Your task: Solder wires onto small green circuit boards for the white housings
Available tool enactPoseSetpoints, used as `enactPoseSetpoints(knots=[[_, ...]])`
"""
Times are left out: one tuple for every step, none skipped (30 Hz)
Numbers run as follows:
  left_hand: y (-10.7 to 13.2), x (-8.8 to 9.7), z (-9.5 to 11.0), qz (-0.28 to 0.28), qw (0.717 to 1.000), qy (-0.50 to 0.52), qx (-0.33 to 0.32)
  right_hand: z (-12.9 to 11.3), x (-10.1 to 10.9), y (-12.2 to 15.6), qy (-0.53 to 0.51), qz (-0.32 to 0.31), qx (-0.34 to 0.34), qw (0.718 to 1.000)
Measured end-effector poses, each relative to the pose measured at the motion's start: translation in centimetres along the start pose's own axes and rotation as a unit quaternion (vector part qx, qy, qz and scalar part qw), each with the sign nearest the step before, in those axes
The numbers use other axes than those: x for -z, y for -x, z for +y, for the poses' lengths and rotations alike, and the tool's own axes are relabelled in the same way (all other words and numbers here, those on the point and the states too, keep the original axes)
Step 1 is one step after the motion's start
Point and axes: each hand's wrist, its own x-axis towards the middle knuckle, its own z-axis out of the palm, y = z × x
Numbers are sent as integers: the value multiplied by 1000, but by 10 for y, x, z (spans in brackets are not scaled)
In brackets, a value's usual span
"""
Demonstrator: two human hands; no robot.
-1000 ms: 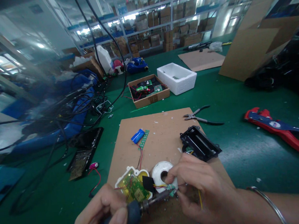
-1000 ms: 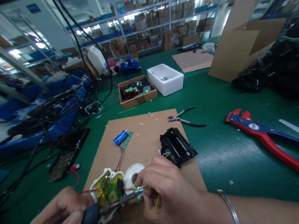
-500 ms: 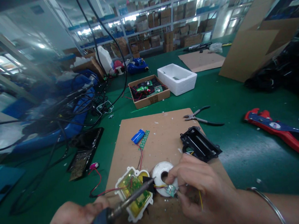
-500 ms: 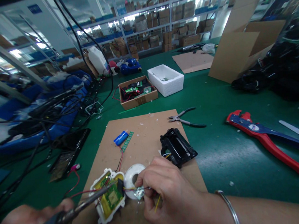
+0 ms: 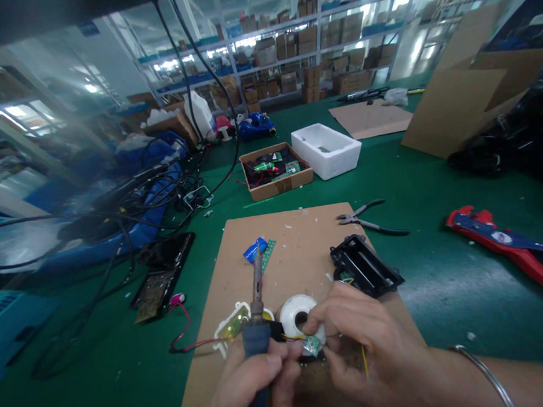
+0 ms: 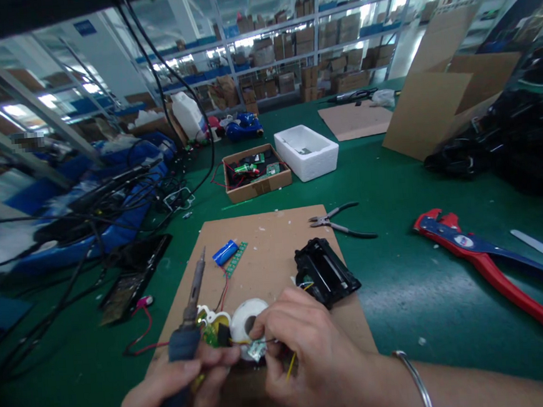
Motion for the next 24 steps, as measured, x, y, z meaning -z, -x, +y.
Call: enactPoseSetpoints(knots=[[0, -5, 1, 8, 1000, -6, -12, 0, 0, 0, 0, 1, 0, 1000], [1, -10, 2, 12, 1000, -11, -17, 0, 0, 0, -1, 1, 2, 1000], [1, -13, 2, 7, 1000, -13, -20, 0, 0, 1, -2, -1, 4, 1000], [2, -15, 2, -5, 1000, -13, -22, 0, 0, 1, -4, -3, 5, 1000], [2, -16, 1, -22, 999, -12, -24, 1, 0, 1, -5, -4, 5, 1000], [3, -16, 1, -42, 999, -13, -31, 1, -1, 1, -7, -7, 4, 1000], [3, -15, 0, -57, 997, -17, -39, 1, -1, 1, -8, -8, 3, 1000], [3, -14, -1, -71, 996, -21, -49, 2, -1, 2, -10, -9, 3, 1000], [4, -13, -2, -83, 994, -24, -61, 3, -1, 3, -15, -11, 4, 1000], [4, -12, -3, -88, 993, -25, -69, 3, 0, 4, -22, -12, 6, 1000], [5, -12, -3, -87, 993, -26, -73, 4, 0, 5, -33, -15, 7, 999], [6, -12, -4, -80, 994, -26, -71, 5, 1, 6, -46, -17, 7, 999], [6, -12, -4, -77, 994, -25, -69, 5, 2, 7, -63, -19, 3, 998], [7, -12, -4, -76, 994, -26, -69, 5, 4, 8, -82, -23, -4, 996], [7, -13, -4, -74, 994, -31, -70, 5, 6, 8, -102, -26, -14, 994], [6, -13, -4, -78, 993, -38, -75, 4, 8, 9, -122, -28, -29, 992], [5, -13, -4, -79, 992, -49, -81, 4, 10, 9, -139, -30, -47, 989], [4, -14, -4, -79, 991, -59, -86, 3, 11, 9, -152, -28, -64, 986], [4, -14, -3, -75, 991, -68, -89, 3, 13, 9, -163, -26, -78, 983], [3, -14, -3, -71, 991, -74, -90, 3, 14, 10, -174, -24, -88, 981], [2, -15, -2, -69, 991, -76, -91, 3, 14, 11, -185, -21, -96, 978], [2, -15, -1, -66, 991, -76, -89, 4, 14, 12, -197, -19, -102, 975], [2, -15, -1, -62, 991, -76, -85, 5, 13, 13, -206, -18, -110, 972], [2, -15, 0, -62, 991, -76, -85, 5, 12, 14, -212, -17, -115, 970]])
